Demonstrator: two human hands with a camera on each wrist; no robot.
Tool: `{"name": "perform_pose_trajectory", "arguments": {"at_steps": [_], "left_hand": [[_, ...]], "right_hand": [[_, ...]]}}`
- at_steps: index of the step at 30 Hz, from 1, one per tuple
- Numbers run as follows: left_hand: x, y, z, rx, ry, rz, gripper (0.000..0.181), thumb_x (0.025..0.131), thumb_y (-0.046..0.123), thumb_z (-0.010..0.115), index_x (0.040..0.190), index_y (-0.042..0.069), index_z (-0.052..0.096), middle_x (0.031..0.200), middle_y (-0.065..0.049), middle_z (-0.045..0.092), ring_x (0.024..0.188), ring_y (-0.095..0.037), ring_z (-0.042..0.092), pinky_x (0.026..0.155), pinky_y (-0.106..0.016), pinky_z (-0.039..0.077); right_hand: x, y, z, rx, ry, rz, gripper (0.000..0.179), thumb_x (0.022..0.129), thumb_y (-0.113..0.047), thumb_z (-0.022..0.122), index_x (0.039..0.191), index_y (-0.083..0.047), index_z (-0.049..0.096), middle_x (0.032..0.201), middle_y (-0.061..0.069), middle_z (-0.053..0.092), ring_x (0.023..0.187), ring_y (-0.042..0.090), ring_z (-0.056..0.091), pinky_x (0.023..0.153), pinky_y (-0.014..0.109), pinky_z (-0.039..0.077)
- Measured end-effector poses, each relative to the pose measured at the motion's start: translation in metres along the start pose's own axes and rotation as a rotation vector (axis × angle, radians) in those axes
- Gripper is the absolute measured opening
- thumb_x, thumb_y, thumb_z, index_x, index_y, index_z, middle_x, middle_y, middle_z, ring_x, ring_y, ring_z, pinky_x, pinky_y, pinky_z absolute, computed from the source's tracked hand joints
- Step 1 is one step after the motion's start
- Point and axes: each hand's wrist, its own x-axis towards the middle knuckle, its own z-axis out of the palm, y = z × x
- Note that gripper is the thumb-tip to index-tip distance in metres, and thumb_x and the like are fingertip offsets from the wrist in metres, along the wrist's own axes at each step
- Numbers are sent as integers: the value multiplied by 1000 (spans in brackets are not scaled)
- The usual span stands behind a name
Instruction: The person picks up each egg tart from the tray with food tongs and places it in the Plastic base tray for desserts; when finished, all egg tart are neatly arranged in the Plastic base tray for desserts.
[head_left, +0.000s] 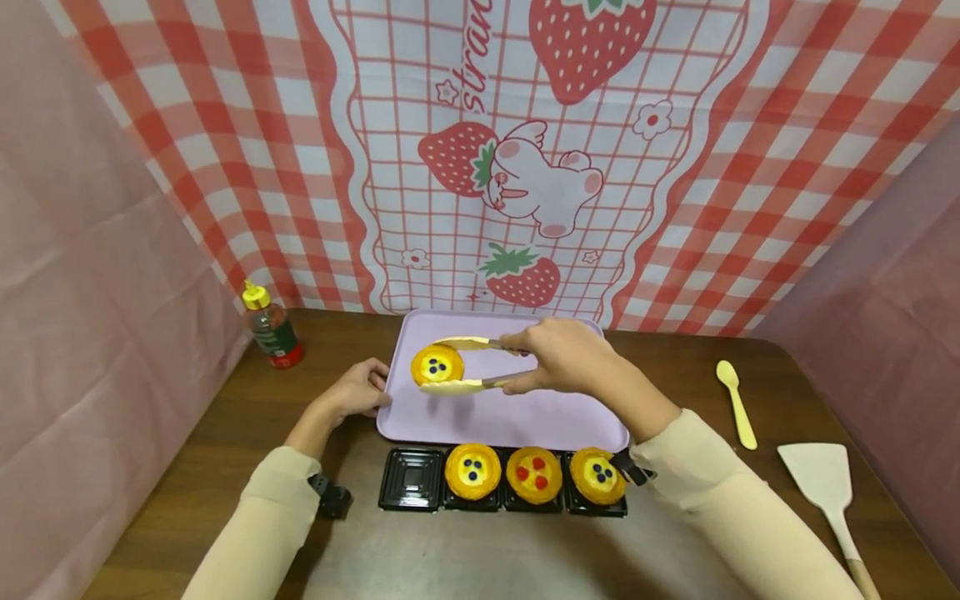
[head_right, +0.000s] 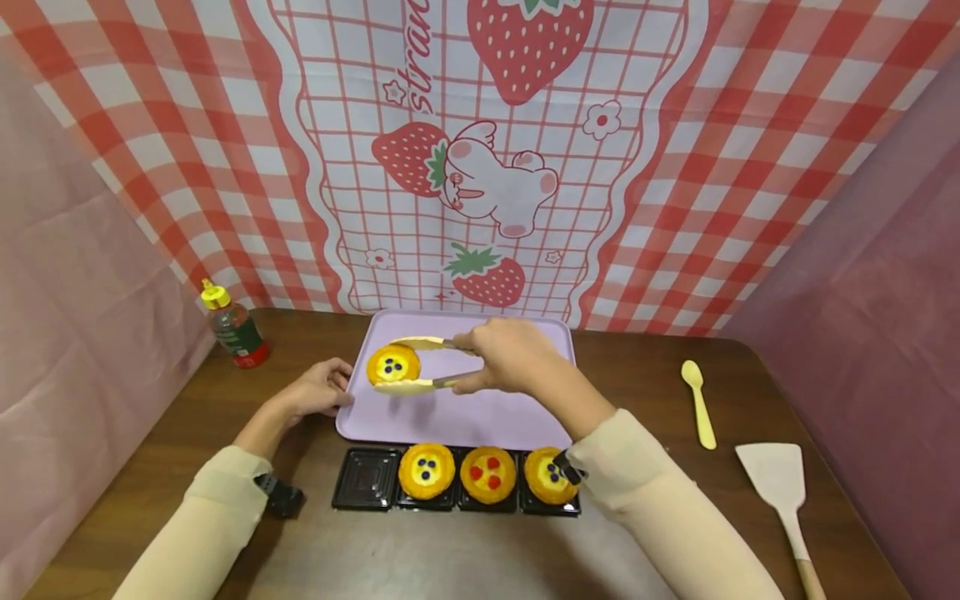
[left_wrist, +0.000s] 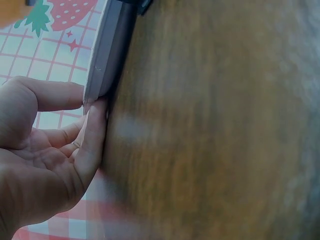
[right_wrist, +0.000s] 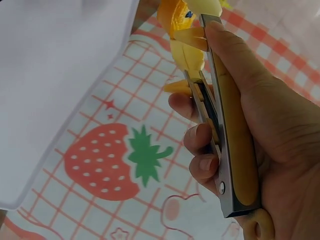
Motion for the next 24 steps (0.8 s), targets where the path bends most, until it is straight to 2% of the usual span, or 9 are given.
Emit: {"name": "perform_pose_trajectory", "arguments": {"at_steps": [7,12,18,24], "left_hand": [[0,-1,1,-8,6,9,45,77,-8,67,117,-9,46,91,-15,48,73,-22,54,57,-34,57],[1,-1,0,-6,-1,11,44,78,-8,67,117,-9,47,91,-15,48,74,-23,54,59,-34,57],[1,0,-1,2,-12,0,45,79,-7,67,119,-9,46,92,-16,48,73,-23,54,60,-34,58],[-1,1,-2,19,-10,5,45,81,-6,67,120,-9,46,93,-17,48,73,-24,54,60,-34,58]], "right_hand": [[-12,-13,-7,-28,17,-87,66,77,-61,76,129,-21,68,105,-5,74,85,13,69,64,31,55],[-18,-19,-7,54,-24,-187,65,78,-56,77,129,-16,68,101,-3,74,83,11,67,66,29,55],[-23,-27,-4,84,-73,-226,63,80,-55,77,130,-19,67,102,-5,73,82,8,66,68,27,54],[-25,-36,-5,74,-84,-235,64,80,-56,76,132,-20,66,102,-5,73,84,10,67,73,33,56]]}}
